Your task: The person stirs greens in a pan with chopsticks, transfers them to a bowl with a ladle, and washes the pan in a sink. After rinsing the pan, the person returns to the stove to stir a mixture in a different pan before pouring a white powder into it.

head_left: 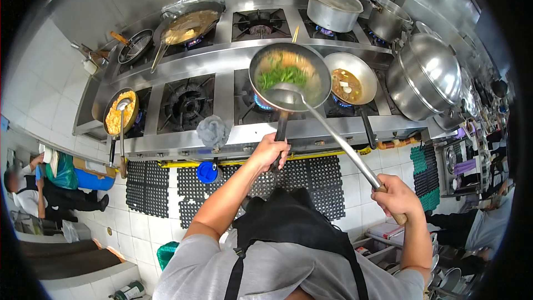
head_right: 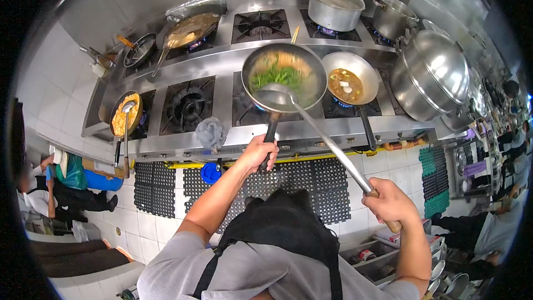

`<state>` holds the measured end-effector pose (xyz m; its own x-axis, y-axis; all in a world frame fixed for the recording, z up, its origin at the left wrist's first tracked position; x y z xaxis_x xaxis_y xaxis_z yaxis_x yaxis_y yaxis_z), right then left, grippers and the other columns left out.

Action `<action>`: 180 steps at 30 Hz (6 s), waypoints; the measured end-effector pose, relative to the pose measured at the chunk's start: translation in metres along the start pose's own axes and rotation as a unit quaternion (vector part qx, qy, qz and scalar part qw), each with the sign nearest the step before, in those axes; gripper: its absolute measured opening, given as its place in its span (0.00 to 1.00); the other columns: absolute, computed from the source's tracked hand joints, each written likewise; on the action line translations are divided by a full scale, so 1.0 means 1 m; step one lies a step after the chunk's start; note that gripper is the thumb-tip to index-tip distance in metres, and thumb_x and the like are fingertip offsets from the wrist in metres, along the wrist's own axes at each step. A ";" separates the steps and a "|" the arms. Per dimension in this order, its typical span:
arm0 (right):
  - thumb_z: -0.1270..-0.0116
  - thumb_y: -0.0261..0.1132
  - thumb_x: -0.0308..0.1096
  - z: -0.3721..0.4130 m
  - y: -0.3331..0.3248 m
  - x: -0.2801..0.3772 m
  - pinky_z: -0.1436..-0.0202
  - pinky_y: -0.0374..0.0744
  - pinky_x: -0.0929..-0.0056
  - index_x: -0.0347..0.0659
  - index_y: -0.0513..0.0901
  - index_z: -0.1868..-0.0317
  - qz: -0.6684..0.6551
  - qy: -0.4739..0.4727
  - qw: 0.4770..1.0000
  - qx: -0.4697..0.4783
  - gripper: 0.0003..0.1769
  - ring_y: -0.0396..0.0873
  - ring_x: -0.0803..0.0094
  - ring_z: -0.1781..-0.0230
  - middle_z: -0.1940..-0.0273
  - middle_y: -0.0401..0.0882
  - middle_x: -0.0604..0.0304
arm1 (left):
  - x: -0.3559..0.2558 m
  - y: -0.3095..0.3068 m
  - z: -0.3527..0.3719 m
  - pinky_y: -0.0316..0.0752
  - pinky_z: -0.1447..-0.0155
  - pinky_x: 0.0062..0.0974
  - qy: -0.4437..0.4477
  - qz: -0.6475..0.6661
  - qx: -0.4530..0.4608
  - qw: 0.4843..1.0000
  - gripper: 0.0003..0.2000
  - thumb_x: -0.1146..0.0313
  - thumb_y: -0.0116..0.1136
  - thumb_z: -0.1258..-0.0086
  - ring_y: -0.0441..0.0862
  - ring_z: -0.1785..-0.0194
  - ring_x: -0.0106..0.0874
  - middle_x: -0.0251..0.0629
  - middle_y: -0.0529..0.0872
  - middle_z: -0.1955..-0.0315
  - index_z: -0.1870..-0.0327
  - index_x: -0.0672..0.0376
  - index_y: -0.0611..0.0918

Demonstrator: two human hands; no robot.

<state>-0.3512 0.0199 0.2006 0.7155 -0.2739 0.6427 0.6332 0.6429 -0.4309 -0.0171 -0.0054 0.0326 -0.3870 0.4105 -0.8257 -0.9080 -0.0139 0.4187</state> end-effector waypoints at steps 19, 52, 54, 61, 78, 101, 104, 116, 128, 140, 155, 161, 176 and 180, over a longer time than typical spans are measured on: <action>0.39 0.59 0.28 -0.075 0.059 -0.006 0.81 0.71 0.67 0.35 0.70 0.65 -0.082 -0.074 0.987 -0.118 0.06 0.74 0.70 0.83 0.81 0.73 0.57 | 0.046 -0.021 0.008 0.67 0.86 0.26 0.073 -0.132 -0.038 0.988 0.08 0.83 0.49 0.38 0.71 0.89 0.26 0.33 0.71 0.86 0.65 0.59 0.67; 0.43 0.59 0.31 -0.118 0.057 -0.004 0.69 0.74 0.51 0.34 0.72 0.62 0.118 -0.197 0.955 -0.188 0.10 0.77 0.39 0.73 0.77 0.77 0.42 | 0.057 -0.032 0.042 0.67 0.86 0.27 0.019 -0.035 -0.028 0.999 0.08 0.84 0.49 0.40 0.71 0.87 0.26 0.35 0.72 0.86 0.66 0.59 0.68; 0.41 0.59 0.33 -0.121 0.060 0.005 0.60 0.75 0.45 0.36 0.73 0.57 0.132 -0.145 0.973 -0.120 0.14 0.78 0.36 0.64 0.70 0.79 0.36 | 0.053 -0.030 0.042 0.67 0.86 0.27 0.014 -0.039 -0.048 0.998 0.08 0.84 0.49 0.40 0.71 0.88 0.27 0.35 0.72 0.86 0.67 0.59 0.67; 0.45 0.61 0.29 -0.071 0.014 -0.048 0.70 0.77 0.50 0.37 0.74 0.55 0.326 -0.221 0.909 -0.137 0.16 0.78 0.45 0.77 0.81 0.75 0.46 | 0.059 -0.036 0.038 0.67 0.86 0.27 0.028 -0.007 -0.059 0.998 0.07 0.83 0.50 0.40 0.71 0.88 0.28 0.35 0.73 0.86 0.64 0.60 0.69; 0.41 0.60 0.26 -0.085 -0.069 0.058 0.81 0.76 0.69 0.35 0.76 0.59 0.225 -0.093 0.969 0.036 0.09 0.76 0.67 0.85 0.80 0.75 0.58 | 0.024 0.013 -0.045 0.64 0.85 0.28 0.075 0.202 -0.068 0.974 0.05 0.78 0.48 0.37 0.67 0.88 0.27 0.34 0.69 0.85 0.65 0.57 0.68; 0.43 0.59 0.25 -0.085 -0.023 0.019 0.73 0.73 0.64 0.35 0.78 0.51 0.187 -0.152 0.969 -0.048 0.17 0.74 0.58 0.81 0.79 0.72 0.48 | 0.051 -0.025 -0.005 0.68 0.85 0.29 0.006 0.080 -0.077 0.994 0.06 0.81 0.51 0.42 0.70 0.89 0.30 0.36 0.71 0.88 0.68 0.60 0.69; 0.44 0.59 0.24 -0.097 -0.028 0.026 0.70 0.75 0.59 0.35 0.77 0.54 0.173 -0.076 0.982 0.020 0.15 0.77 0.47 0.76 0.74 0.76 0.41 | 0.014 -0.041 -0.030 0.65 0.85 0.28 0.009 0.126 -0.074 0.989 0.05 0.78 0.52 0.38 0.68 0.89 0.27 0.35 0.70 0.87 0.69 0.59 0.69; 0.43 0.62 0.24 -0.080 -0.009 -0.021 0.77 0.65 0.74 0.34 0.78 0.53 0.167 -0.144 0.973 -0.065 0.15 0.63 0.78 0.82 0.82 0.65 0.63 | 0.086 -0.032 0.003 0.65 0.84 0.29 -0.039 0.152 -0.066 0.986 0.08 0.80 0.53 0.37 0.69 0.88 0.28 0.35 0.71 0.86 0.63 0.58 0.69; 0.36 0.64 0.28 -0.155 0.081 -0.092 0.76 0.65 0.78 0.38 0.75 0.63 -0.085 -0.125 0.984 -0.090 0.05 0.64 0.85 0.78 0.78 0.69 0.71 | 0.113 -0.031 -0.003 0.75 0.74 0.30 -0.105 0.184 -0.078 0.974 0.06 0.74 0.56 0.34 0.78 0.78 0.32 0.40 0.79 0.75 0.61 0.58 0.72; 0.33 0.66 0.35 -0.187 0.090 -0.091 0.77 0.62 0.75 0.39 0.71 0.74 -0.052 0.050 0.987 -0.146 0.16 0.58 0.83 0.79 0.82 0.62 0.72 | 0.136 -0.043 -0.009 0.75 0.69 0.28 -0.117 0.141 -0.048 0.982 0.05 0.77 0.56 0.38 0.79 0.76 0.31 0.38 0.78 0.76 0.64 0.61 0.74; 0.35 0.65 0.36 -0.139 0.035 -0.040 0.77 0.66 0.64 0.34 0.70 0.70 0.207 0.000 0.973 -0.104 0.15 0.65 0.61 0.85 0.83 0.68 0.49 | 0.107 -0.030 -0.006 0.72 0.77 0.29 -0.137 0.190 -0.037 0.972 0.06 0.78 0.55 0.39 0.75 0.83 0.31 0.39 0.75 0.81 0.64 0.61 0.73; 0.36 0.65 0.35 -0.147 0.025 -0.047 0.76 0.69 0.62 0.33 0.71 0.70 0.218 -0.030 0.974 -0.060 0.14 0.70 0.56 0.84 0.83 0.71 0.46 | 0.102 -0.023 -0.004 0.69 0.79 0.28 -0.128 0.197 -0.076 0.969 0.07 0.78 0.54 0.40 0.72 0.85 0.30 0.37 0.74 0.82 0.63 0.60 0.72; 0.39 0.66 0.35 -0.175 0.003 -0.042 0.64 0.75 0.55 0.32 0.75 0.67 0.267 -0.101 0.957 -0.044 0.13 0.77 0.41 0.71 0.76 0.76 0.40 | 0.102 -0.010 -0.007 0.66 0.80 0.29 -0.093 0.184 -0.117 0.971 0.08 0.76 0.54 0.41 0.70 0.85 0.28 0.35 0.72 0.81 0.62 0.58 0.71; 0.40 0.67 0.34 -0.158 -0.019 -0.039 0.65 0.74 0.55 0.33 0.75 0.68 0.284 -0.072 0.955 -0.048 0.13 0.77 0.44 0.72 0.75 0.76 0.40 | 0.099 -0.012 -0.006 0.66 0.80 0.29 -0.106 0.177 -0.123 0.971 0.08 0.76 0.54 0.41 0.69 0.85 0.28 0.34 0.72 0.81 0.63 0.58 0.71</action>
<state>-0.3444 -0.0948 0.0834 0.9076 0.2052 0.3663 0.1852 0.5874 -0.7878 -0.0459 0.0302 -0.0567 -0.6636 0.5184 -0.5394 -0.7452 -0.3945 0.5377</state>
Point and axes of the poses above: each hand's wrist, its own z-axis away from the middle knuckle, its own y-axis out of the palm, x = y × z, the point moved 1 cm from there along -z, towards the middle knuckle
